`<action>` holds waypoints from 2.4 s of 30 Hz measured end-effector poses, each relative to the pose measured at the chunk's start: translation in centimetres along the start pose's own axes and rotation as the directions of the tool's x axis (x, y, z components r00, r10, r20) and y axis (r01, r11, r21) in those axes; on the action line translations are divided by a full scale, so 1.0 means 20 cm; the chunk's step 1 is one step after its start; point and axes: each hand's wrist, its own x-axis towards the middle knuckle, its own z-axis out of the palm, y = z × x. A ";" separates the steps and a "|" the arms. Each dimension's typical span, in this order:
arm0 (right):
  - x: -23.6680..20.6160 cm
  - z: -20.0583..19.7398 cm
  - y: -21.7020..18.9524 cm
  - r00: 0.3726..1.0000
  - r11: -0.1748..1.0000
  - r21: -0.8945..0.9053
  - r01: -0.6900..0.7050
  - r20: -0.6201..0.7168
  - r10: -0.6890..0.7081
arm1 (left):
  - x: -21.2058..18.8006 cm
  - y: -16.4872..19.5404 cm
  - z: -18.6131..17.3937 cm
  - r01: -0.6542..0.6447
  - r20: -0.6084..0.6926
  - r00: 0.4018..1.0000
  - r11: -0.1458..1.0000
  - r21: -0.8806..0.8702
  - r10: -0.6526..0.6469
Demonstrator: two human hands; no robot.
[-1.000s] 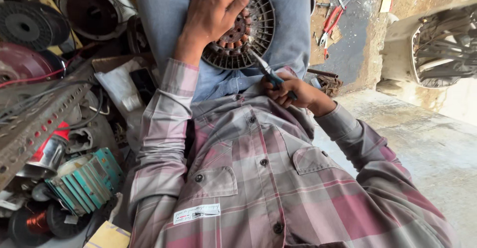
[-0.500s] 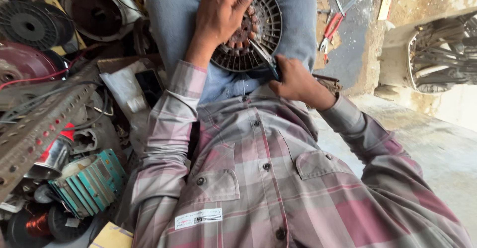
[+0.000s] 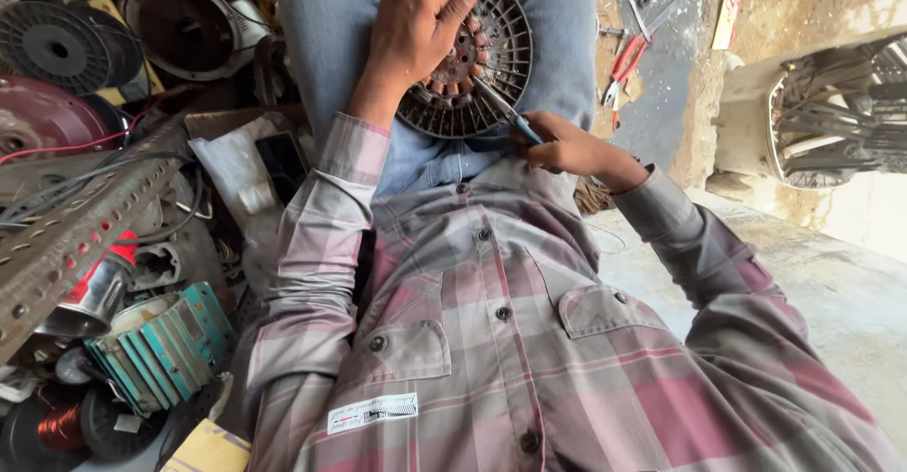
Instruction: The person sits on the floor and uses pliers to remove copper wire coils from a motor rotor resting on their lap. They repeatedly grip and pull the wires, occasionally switching between pliers and a screwdriver to loosen and extract the coils.
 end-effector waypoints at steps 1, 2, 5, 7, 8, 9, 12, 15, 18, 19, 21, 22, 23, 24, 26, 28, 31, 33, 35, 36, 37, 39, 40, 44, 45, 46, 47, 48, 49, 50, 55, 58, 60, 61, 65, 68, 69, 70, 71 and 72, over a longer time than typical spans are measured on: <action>0.00 0.00 0.00 1.000 1.000 -0.001 0.007 0.007 -0.007 | 0.00 0.00 0.00 0.001 0.000 1.000 1.000 -0.011 -0.001; 0.00 -0.01 0.00 1.000 1.000 0.002 0.011 0.012 -0.011 | 0.01 0.00 0.00 0.004 0.005 1.000 1.000 -0.024 -0.004; 0.01 -0.01 -0.01 0.999 0.999 -0.033 0.040 -0.020 -0.041 | 0.01 -0.01 0.00 -0.038 -0.004 0.999 0.999 -0.003 0.038; 0.02 0.00 -0.02 0.998 0.998 -0.026 0.060 -0.016 -0.060 | 0.01 0.00 0.00 -0.070 -0.001 0.998 0.997 0.020 0.070; 0.02 0.00 -0.02 0.999 0.999 0.009 0.052 -0.006 -0.052 | 0.01 0.00 0.00 -0.079 0.012 0.997 0.997 0.016 0.079; 0.03 0.00 -0.03 0.999 0.998 0.036 0.049 -0.001 -0.049 | 0.00 0.01 0.00 -0.054 0.021 0.998 0.999 0.000 0.054; 0.05 0.02 -0.04 0.982 0.964 -0.192 0.184 -0.015 -0.190 | 0.01 0.02 -0.02 -0.017 0.024 1.000 1.000 -0.001 0.017; 0.08 0.04 -0.05 0.984 0.962 -0.232 0.147 -0.067 -0.166 | 0.02 0.03 -0.01 0.021 0.033 0.999 1.000 -0.003 -0.021; 0.10 0.06 -0.05 0.958 0.909 -0.415 0.041 -0.242 -0.153 | 0.01 0.02 0.00 0.001 0.004 1.000 1.000 0.024 -0.002; 0.11 0.06 -0.05 0.950 0.912 -0.386 0.135 -0.212 -0.231 | 0.01 0.02 0.01 0.023 0.007 1.000 0.999 0.022 -0.023; 0.12 0.07 -0.04 0.913 0.895 -0.310 0.321 -0.152 -0.380 | 0.00 0.02 0.01 0.058 -0.005 0.998 0.998 0.011 -0.058; 0.13 0.08 -0.03 0.913 0.867 -0.421 0.266 -0.180 -0.367 | 0.00 0.01 0.01 0.065 -0.022 0.998 0.998 0.001 -0.065; 0.13 0.08 -0.03 0.911 0.827 -0.524 0.205 -0.208 -0.357 | -0.01 0.01 0.01 0.072 -0.039 0.997 0.997 -0.009 -0.072; 0.13 0.08 -0.02 0.906 0.773 -0.620 0.137 -0.238 -0.351 | -0.02 0.00 0.02 0.070 -0.053 0.996 0.998 0.002 -0.070; 0.13 0.08 0.00 0.856 0.606 -0.793 0.055 -0.276 -0.438 | -0.02 0.00 0.02 0.049 -0.081 0.996 0.999 0.021 -0.047; 0.13 0.06 0.03 0.855 0.603 -0.796 0.054 -0.275 -0.440 | -0.02 -0.01 0.04 0.107 -0.069 0.992 0.991 0.076 -0.102; 0.10 0.03 0.09 0.955 0.966 -0.123 0.227 -0.166 -0.245 | -0.01 -0.02 0.06 0.079 -0.059 0.996 0.987 0.137 -0.071; 0.08 0.00 0.13 0.971 0.563 0.826 -0.034 0.162 -0.178 | -0.02 -0.01 0.06 0.045 -0.042 0.998 0.988 0.146 -0.039; 0.04 -0.04 0.18 0.932 0.149 0.987 -0.060 0.109 -0.344 | -0.03 -0.01 0.06 0.039 -0.030 0.999 0.989 0.143 -0.035; 0.03 -0.06 0.21 0.909 -0.075 0.993 -0.093 0.053 -0.413 | -0.04 0.00 0.06 0.046 -0.034 0.999 0.988 0.148 -0.041; 0.01 -0.08 0.23 0.912 -0.121 0.991 -0.047 -0.007 -0.410 | -0.04 0.01 0.05 0.049 -0.038 0.998 0.987 0.152 -0.044; -0.04 -0.14 0.28 0.920 -0.169 0.985 0.042 -0.104 -0.378 | -0.04 0.04 0.04 0.055 -0.056 0.997 0.986 0.156 -0.047; -0.06 -0.17 0.31 0.927 -0.173 0.980 0.094 -0.149 -0.344 | -0.04 0.05 0.04 0.058 -0.065 0.997 0.987 0.147 -0.048; -0.14 -0.28 0.43 0.969 -0.321 0.928 0.189 -0.228 -0.090 | -0.05 0.14 0.03 0.154 -0.077 0.986 0.983 0.097 -0.146; -0.14 -0.32 0.46 0.978 -0.262 0.950 0.168 -0.194 -0.076 | -0.05 0.15 0.04 0.149 -0.086 0.986 0.982 0.114 -0.140; -0.13 -0.35 0.49 0.986 -0.204 0.969 0.139 -0.154 -0.060 | -0.06 0.17 0.04 0.150 -0.096 0.986 0.979 0.136 -0.138; -0.12 -0.38 0.52 0.993 -0.147 0.984 0.102 -0.110 -0.045 | -0.06 0.18 0.04 0.152 -0.107 0.985 0.975 0.163 -0.135; -0.12 -0.40 0.54 0.994 -0.122 0.989 0.081 -0.089 -0.061 | -0.07 0.19 0.05 0.166 -0.127 0.981 0.973 0.159 -0.147; -0.12 -0.41 0.55 0.995 -0.098 0.993 0.058 -0.065 -0.077 | -0.08 0.20 0.05 0.184 -0.147 0.976 0.970 0.157 -0.161; -0.12 -0.41 0.56 0.995 -0.073 0.997 0.033 -0.040 -0.092 | -0.09 0.21 0.05 0.202 -0.168 0.970 0.967 0.154 -0.176; -0.23 -0.31 0.46 0.982 0.097 0.979 0.181 -0.176 -0.064 | -0.09 0.24 -0.01 0.125 -0.144 0.984 0.978 0.169 -0.101; -0.25 -0.20 0.37 0.994 0.158 0.987 0.016 0.001 -0.110 | -0.04 0.19 -0.08 -0.077 -0.019 0.997 0.982 0.170 0.081; -0.23 -0.12 0.32 0.975 0.272 0.957 -0.100 0.148 -0.164 | 0.02 0.14 -0.09 -0.137 0.084 0.988 0.985 0.100 0.129; -0.21 -0.07 0.30 0.959 0.367 0.921 -0.130 0.211 -0.190 | 0.02 0.12 -0.08 -0.108 0.131 0.986 0.993 0.049 0.101; -0.16 0.02 0.24 0.945 0.462 0.865 -0.196 0.292 -0.146 | 0.01 0.04 -0.02 -0.112 0.138 0.985 0.993 0.027 0.107; -0.12 0.05 0.20 0.932 0.426 0.878 -0.219 0.317 -0.175 | -0.02 0.01 0.00 -0.116 0.118 0.987 0.993 0.021 0.113; -0.11 0.06 0.18 0.937 0.452 0.865 -0.221 0.317 -0.148 | -0.02 0.00 0.01 -0.118 0.116 0.987 0.993 0.024 0.114; -0.10 0.07 0.15 0.941 0.477 0.851 -0.220 0.314 -0.125 | -0.02 0.00 0.01 -0.123 0.115 0.986 0.992 0.029 0.119; -0.08 0.08 0.13 0.946 0.504 0.837 -0.216 0.306 -0.103 | -0.02 0.00 0.00 -0.133 0.115 0.985 0.991 0.032 0.128; -0.06 0.09 0.11 0.967 0.624 0.755 -0.204 0.256 0.006 | -0.02 0.00 0.00 -0.140 0.105 0.985 0.990 0.023 0.136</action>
